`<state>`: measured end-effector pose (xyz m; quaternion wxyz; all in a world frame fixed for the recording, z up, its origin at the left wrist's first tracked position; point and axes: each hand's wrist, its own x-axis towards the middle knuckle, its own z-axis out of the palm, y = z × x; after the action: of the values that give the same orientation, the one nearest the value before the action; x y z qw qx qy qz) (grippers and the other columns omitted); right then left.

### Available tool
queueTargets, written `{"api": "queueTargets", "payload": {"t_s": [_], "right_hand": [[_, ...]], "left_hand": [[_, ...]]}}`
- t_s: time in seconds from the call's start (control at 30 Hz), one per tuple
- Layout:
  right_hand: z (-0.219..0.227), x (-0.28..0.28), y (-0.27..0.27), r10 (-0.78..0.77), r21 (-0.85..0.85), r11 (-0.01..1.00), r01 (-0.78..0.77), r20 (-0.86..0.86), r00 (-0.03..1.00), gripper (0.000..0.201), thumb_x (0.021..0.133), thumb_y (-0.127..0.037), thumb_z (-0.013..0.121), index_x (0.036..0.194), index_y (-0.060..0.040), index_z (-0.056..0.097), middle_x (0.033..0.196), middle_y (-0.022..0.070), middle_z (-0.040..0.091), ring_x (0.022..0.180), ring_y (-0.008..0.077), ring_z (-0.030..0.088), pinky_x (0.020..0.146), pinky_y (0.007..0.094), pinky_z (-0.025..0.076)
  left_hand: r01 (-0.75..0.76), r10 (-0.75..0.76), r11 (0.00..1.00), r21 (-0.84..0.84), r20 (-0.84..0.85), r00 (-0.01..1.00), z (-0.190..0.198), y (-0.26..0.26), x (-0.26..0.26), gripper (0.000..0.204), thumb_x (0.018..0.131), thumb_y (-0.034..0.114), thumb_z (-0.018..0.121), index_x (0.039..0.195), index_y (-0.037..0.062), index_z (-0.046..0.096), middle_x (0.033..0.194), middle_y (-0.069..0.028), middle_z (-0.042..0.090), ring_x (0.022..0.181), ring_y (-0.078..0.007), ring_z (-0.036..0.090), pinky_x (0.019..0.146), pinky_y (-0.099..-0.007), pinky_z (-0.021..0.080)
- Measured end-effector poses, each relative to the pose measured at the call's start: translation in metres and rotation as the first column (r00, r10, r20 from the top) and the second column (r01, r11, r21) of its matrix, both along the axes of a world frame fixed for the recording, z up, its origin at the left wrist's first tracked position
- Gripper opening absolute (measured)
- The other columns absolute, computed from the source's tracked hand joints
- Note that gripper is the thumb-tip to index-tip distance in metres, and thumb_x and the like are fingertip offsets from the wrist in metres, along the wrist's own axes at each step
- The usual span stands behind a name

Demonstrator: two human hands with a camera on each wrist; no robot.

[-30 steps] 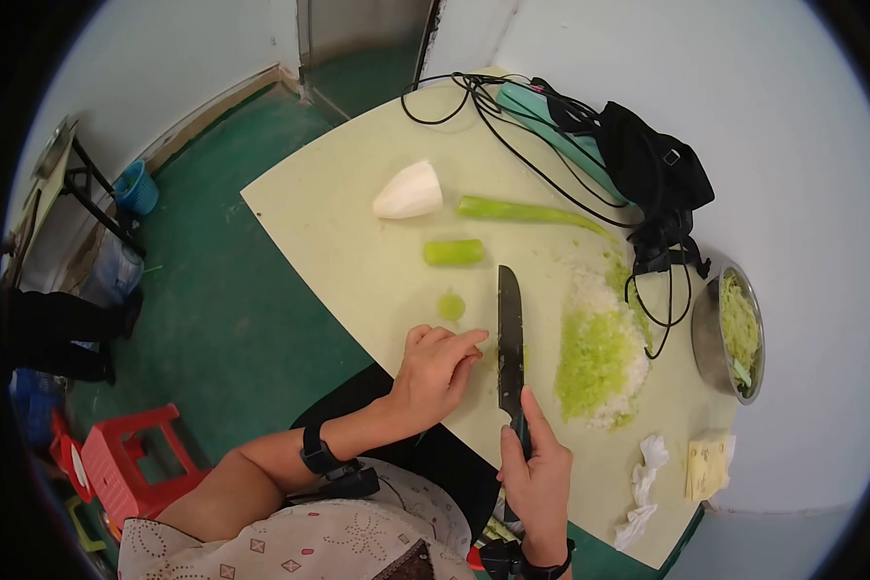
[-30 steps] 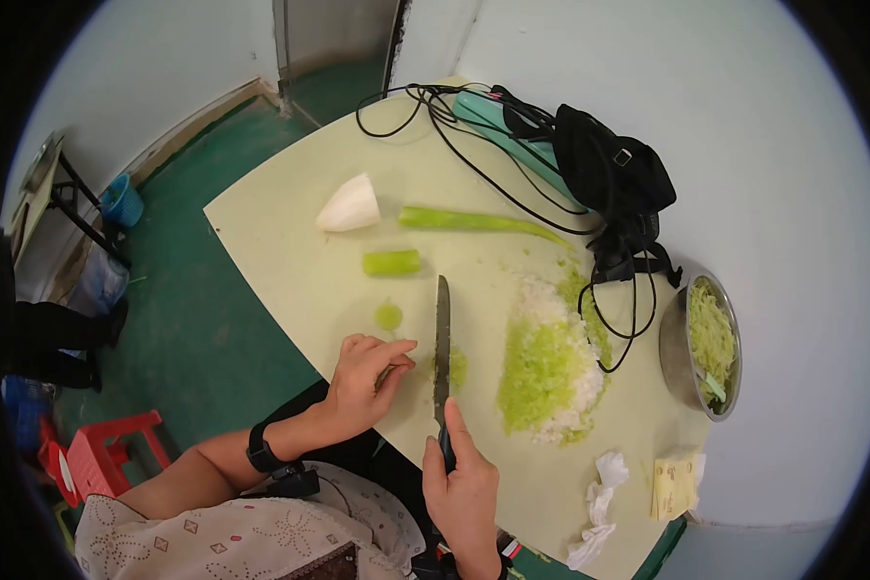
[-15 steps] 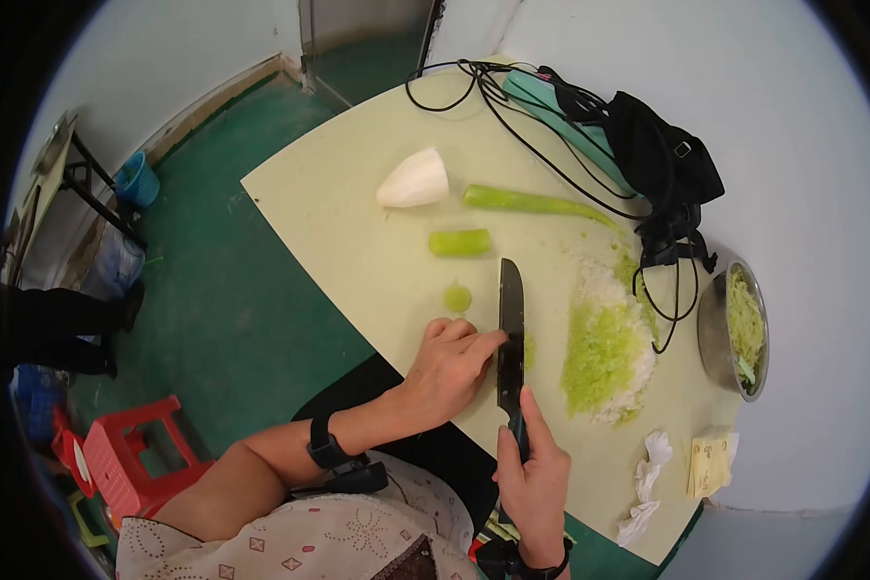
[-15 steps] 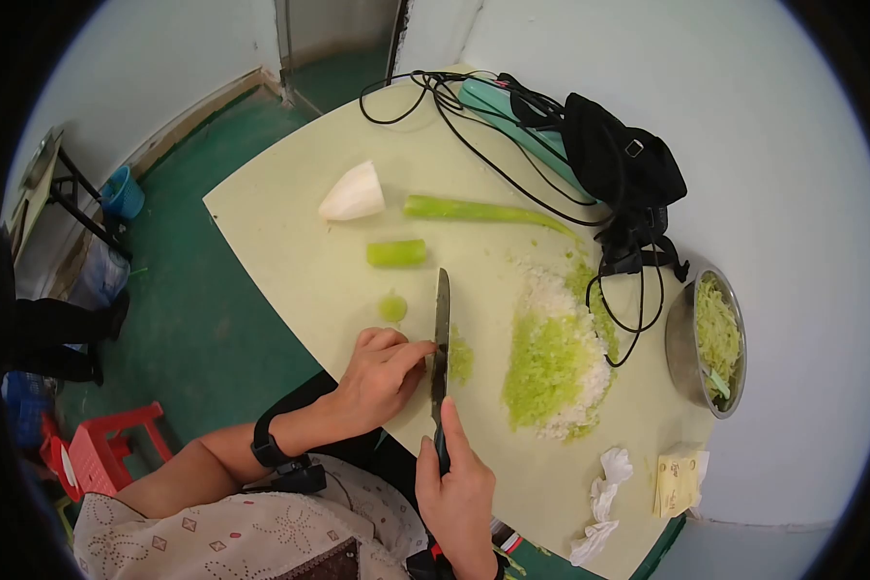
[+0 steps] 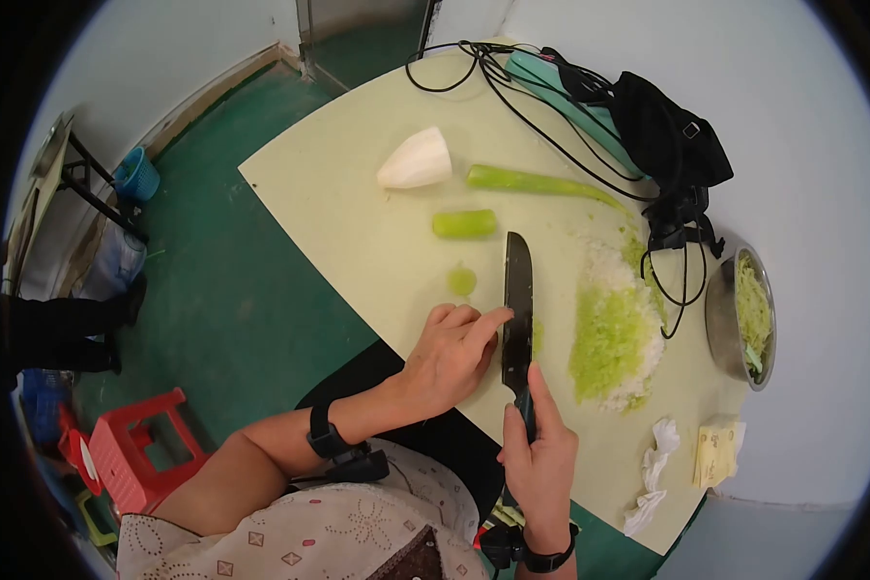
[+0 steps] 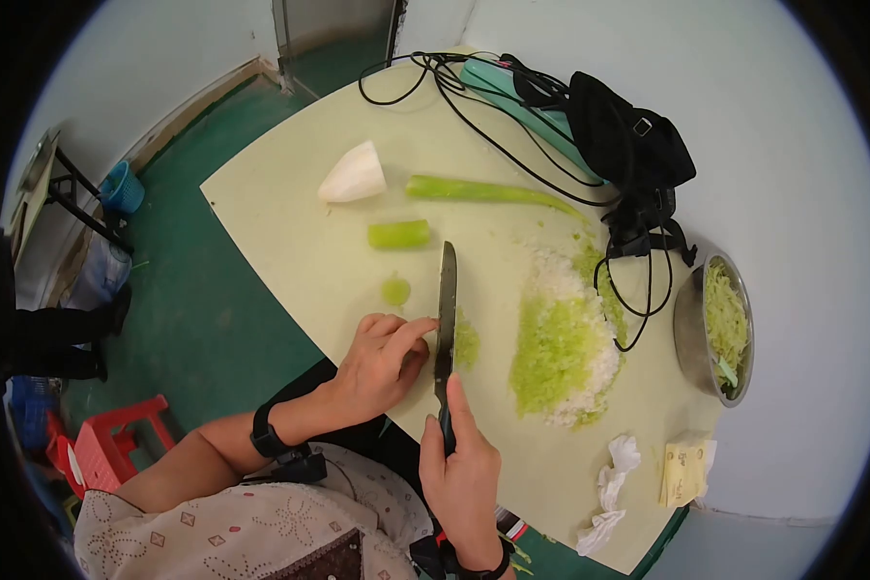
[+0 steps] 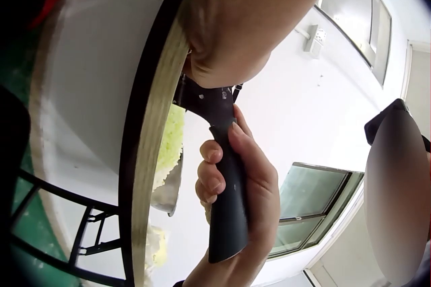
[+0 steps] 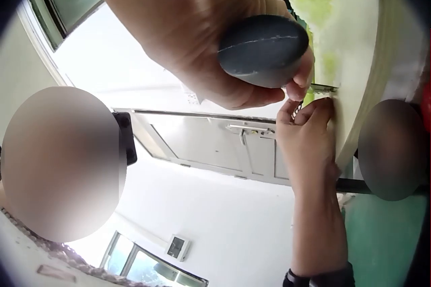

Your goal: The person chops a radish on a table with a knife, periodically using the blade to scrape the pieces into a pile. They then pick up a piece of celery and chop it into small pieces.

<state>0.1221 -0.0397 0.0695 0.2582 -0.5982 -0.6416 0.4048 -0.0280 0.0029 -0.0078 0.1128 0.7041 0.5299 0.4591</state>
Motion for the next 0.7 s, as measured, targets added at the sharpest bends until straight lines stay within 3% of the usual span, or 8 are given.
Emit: {"api": "queueTargets", "payload": {"t_s": [0.13,0.23,0.53,0.63,0.7], "right_hand": [[0.007,-0.001,0.004,-0.072,-0.107,0.992,0.068,-0.035,0.997,0.046,0.086,-0.004,0.058,0.131,0.0016,0.050,0.063,0.0120,0.053,0.052,0.0125,0.046,0.050,0.0277,0.042],[0.005,0.004,-0.002,-0.041,-0.006,0.999,0.041,-0.061,0.997,0.046,0.086,-0.004,0.058,0.131,0.0013,0.050,0.062,0.0123,0.053,0.051,0.0133,0.046,0.049,0.0278,0.042],[0.000,0.000,0.003,-0.017,-0.019,1.000,0.017,-0.015,1.000,0.046,0.086,-0.003,0.058,0.131,0.0009,0.050,0.062,0.0111,0.051,0.050,0.0112,0.044,0.048,0.0269,0.040],[-0.003,0.000,0.005,-0.010,-0.013,1.000,0.009,-0.077,0.997,0.050,0.088,-0.002,0.054,0.137,-0.0023,0.045,0.061,-0.0021,0.049,0.047,0.0046,0.046,0.044,0.0205,0.039],[0.002,0.000,0.003,-0.037,0.000,0.999,0.037,-0.100,0.994,0.050,0.088,-0.002,0.054,0.137,-0.0023,0.045,0.060,-0.0020,0.049,0.046,0.0046,0.046,0.044,0.0205,0.039]], "left_hand": [[-0.010,0.010,1.000,-0.010,-0.004,1.000,0.000,0.000,-0.001,0.055,0.069,-0.009,0.064,0.121,0.0048,0.050,0.078,-0.0020,0.064,0.081,-0.0236,0.056,0.078,-0.0365,0.038],[-0.012,0.013,1.000,-0.016,0.008,1.000,0.000,-0.001,0.000,0.054,0.069,-0.009,0.064,0.120,0.0051,0.050,0.079,-0.0019,0.064,0.081,-0.0237,0.056,0.078,-0.0366,0.039],[-0.004,0.004,1.000,0.012,0.015,1.000,0.000,-0.001,0.000,0.048,0.070,-0.007,0.064,0.115,0.0045,0.052,0.076,-0.0031,0.064,0.078,-0.0235,0.056,0.076,-0.0365,0.039],[-0.010,0.009,0.998,0.054,0.006,1.000,0.003,0.001,-0.001,0.043,0.073,-0.006,0.063,0.113,0.0032,0.052,0.074,-0.0056,0.060,0.076,-0.0233,0.056,0.072,-0.0367,0.039],[-0.027,0.026,0.997,0.067,0.008,1.000,0.000,-0.001,-0.001,0.042,0.073,-0.006,0.063,0.112,0.0033,0.053,0.074,-0.0055,0.060,0.076,-0.0231,0.056,0.072,-0.0366,0.039]]}}
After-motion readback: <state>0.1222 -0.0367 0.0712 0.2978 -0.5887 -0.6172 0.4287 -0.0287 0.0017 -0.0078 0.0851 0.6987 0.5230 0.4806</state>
